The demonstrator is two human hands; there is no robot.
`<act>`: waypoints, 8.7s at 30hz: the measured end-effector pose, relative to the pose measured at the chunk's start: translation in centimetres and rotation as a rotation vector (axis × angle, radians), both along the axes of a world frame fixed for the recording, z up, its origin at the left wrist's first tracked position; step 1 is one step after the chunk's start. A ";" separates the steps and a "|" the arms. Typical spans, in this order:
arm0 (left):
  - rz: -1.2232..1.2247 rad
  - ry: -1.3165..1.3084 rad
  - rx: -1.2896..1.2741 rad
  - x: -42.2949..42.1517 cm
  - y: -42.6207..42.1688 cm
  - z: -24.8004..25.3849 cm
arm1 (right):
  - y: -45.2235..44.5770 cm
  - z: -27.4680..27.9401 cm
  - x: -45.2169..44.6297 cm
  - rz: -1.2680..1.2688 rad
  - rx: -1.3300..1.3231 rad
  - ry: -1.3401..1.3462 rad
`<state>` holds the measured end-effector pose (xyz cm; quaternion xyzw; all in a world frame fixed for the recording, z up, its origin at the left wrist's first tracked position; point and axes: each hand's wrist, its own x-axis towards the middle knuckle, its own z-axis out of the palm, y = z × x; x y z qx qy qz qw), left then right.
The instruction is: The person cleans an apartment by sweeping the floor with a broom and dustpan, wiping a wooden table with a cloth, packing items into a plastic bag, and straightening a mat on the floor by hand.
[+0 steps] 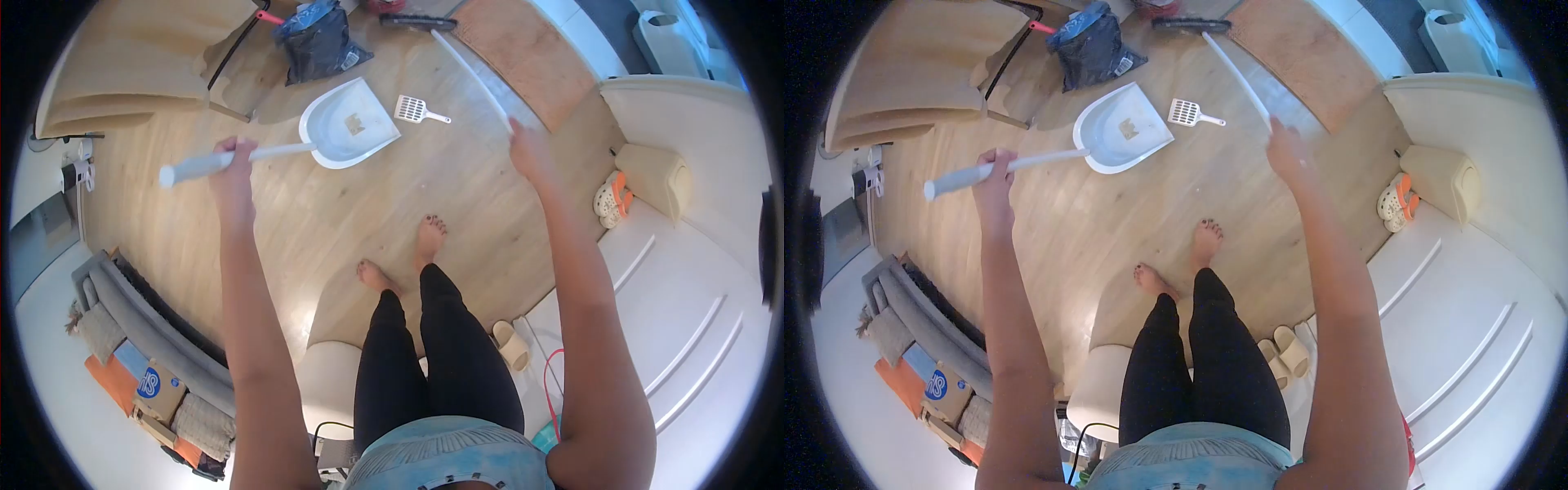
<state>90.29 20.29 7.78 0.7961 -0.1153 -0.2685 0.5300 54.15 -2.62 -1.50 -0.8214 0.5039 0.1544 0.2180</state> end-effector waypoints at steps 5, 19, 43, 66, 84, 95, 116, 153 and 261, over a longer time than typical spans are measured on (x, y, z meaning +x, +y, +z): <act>0.103 0.018 0.024 -1.5 3.8 -0.5 | -1.5 -1.2 5.2 -0.006 -0.010 0.149; 0.302 0.478 0.399 -8.4 12.1 -8.8 | 8.4 5.0 -7.4 -0.094 0.114 0.085; -1.585 -0.991 0.857 -22.8 -22.5 -49.9 | 12.0 -12.7 -9.9 -0.567 0.170 -0.212; -0.491 -0.166 0.053 -10.3 5.5 -17.4 | 17.9 2.0 -6.6 -0.340 0.180 -0.037; -0.009 -0.163 0.121 -2.2 11.0 -3.4 | 21.1 0.7 1.3 -0.285 0.115 0.140; -0.088 -0.189 0.235 -1.8 13.3 -2.1 | 19.2 0.7 6.0 -0.280 0.039 0.036; -0.236 -0.106 0.188 -1.3 19.1 -2.2 | 17.6 -1.1 2.4 -0.540 -0.043 -0.007; -0.484 -0.047 0.208 0.0 21.1 -3.1 | 43.9 8.7 -3.0 -0.697 0.378 0.025; -0.244 0.032 0.188 10.1 33.4 -3.9 | 40.8 8.2 17.8 -0.542 0.290 0.021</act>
